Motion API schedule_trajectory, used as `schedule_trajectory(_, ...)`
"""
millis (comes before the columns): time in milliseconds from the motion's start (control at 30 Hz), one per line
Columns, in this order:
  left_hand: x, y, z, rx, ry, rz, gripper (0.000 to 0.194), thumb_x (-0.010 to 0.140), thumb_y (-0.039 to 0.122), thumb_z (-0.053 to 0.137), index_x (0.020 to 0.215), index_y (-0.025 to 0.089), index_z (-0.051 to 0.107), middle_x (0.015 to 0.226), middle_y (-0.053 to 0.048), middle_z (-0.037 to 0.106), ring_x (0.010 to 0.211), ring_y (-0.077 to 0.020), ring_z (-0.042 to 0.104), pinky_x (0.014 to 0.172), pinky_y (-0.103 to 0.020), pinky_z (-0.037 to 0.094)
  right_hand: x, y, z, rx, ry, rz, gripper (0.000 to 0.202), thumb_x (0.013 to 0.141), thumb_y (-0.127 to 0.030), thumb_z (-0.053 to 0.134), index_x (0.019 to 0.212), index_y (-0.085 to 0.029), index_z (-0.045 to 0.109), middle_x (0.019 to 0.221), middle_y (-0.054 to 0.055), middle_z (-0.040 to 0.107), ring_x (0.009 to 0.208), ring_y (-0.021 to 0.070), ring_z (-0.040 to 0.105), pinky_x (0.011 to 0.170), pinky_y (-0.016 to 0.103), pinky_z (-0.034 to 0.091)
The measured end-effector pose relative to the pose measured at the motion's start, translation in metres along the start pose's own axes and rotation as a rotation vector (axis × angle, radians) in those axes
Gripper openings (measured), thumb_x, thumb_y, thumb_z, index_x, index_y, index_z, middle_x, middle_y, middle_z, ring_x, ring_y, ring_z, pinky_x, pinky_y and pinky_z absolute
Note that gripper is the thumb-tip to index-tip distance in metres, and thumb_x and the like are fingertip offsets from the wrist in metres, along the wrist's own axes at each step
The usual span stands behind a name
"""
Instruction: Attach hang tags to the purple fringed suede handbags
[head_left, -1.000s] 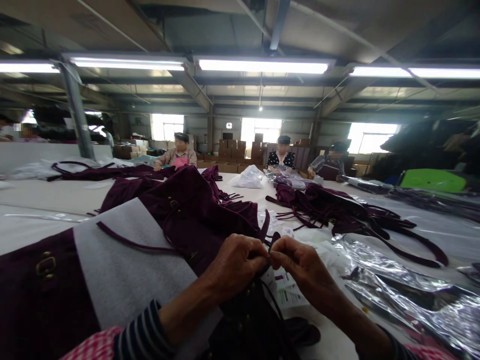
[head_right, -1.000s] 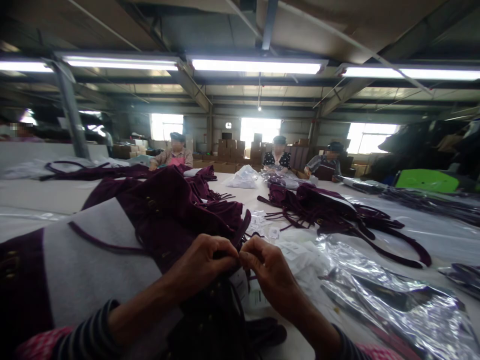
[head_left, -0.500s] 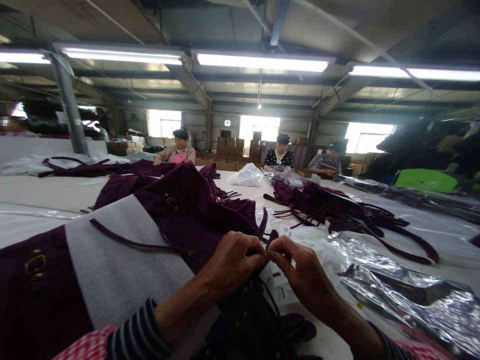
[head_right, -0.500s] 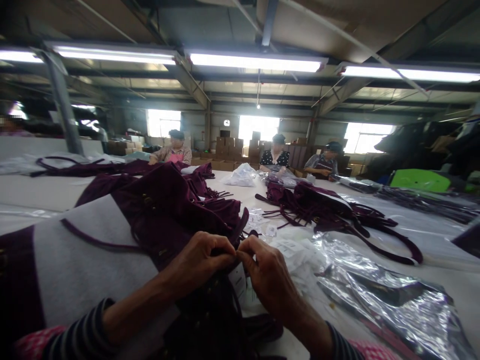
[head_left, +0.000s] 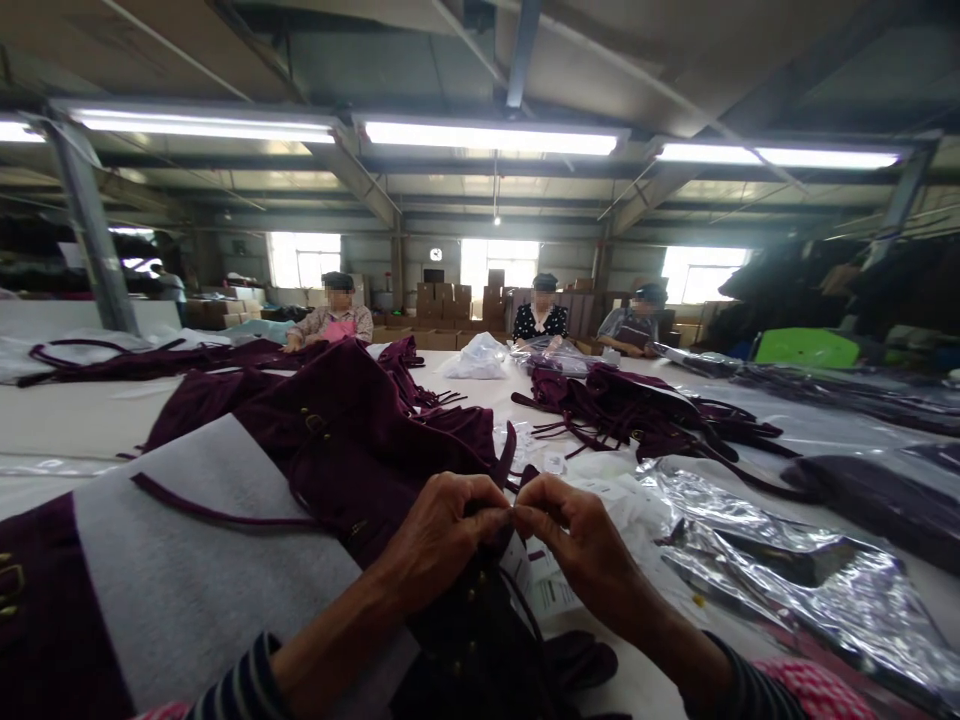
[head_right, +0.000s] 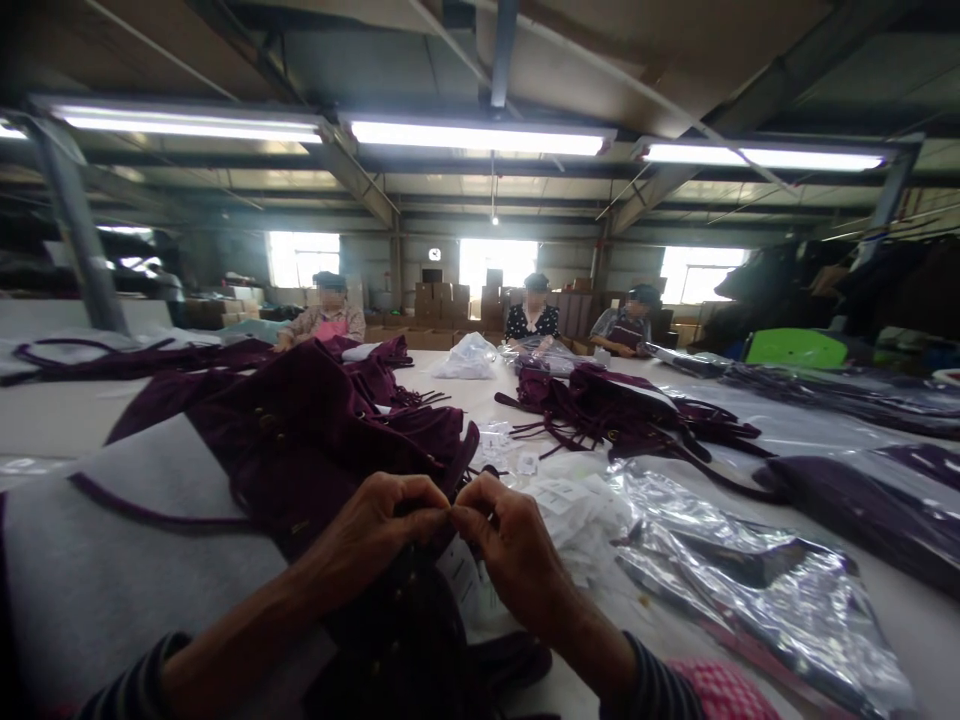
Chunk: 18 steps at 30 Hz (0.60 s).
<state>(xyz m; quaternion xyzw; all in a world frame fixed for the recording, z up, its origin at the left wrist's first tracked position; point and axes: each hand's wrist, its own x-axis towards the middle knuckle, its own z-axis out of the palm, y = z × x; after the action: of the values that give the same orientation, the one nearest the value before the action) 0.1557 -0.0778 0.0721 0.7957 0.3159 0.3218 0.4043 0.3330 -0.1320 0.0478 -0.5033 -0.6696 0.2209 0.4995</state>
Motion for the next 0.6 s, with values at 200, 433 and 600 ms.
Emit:
schedule_trajectory(200, 0.0, 0.0, 0.0, 0.022, 0.045, -0.017, 0.021, 0.085, 0.033, 0.061, 0.078, 0.016, 0.072, 0.064, 0.002, 0.059, 0.062, -0.0126, 0.049, 0.058, -0.022, 0.036, 0.006, 0.006, 0.017, 0.303, 0.108, 0.031, 0.017, 0.086, -0.029, 0.065, 0.076, -0.017, 0.062, 0.066, -0.003, 0.056, 0.061, 0.0113, 0.049, 0.057, 0.024, 0.039)
schedule_trajectory(433, 0.002, -0.008, -0.004, 0.07, 0.044, -0.137, 0.039, 0.081, 0.057, 0.064, 0.079, 0.019, 0.069, 0.063, 0.003, 0.057, 0.059, -0.0144, 0.048, 0.053, -0.021, 0.038, 0.01, 0.007, 0.033, 0.626, 0.203, 0.135, 0.011, 0.078, -0.024, 0.07, 0.073, -0.014, 0.068, 0.06, -0.002, 0.061, 0.053, 0.0089, 0.047, 0.052, 0.022, 0.037)
schedule_trajectory(600, 0.005, -0.013, -0.007, 0.117, 0.001, -0.242, 0.044, 0.077, 0.066, 0.063, 0.087, 0.023, 0.068, 0.065, 0.003, 0.061, 0.064, -0.0185, 0.056, 0.056, -0.022, 0.044, 0.01, 0.005, 0.036, 0.685, 0.256, 0.182, 0.001, 0.069, -0.016, 0.07, 0.07, -0.015, 0.071, 0.06, -0.003, 0.061, 0.057, 0.0099, 0.05, 0.056, 0.022, 0.039)
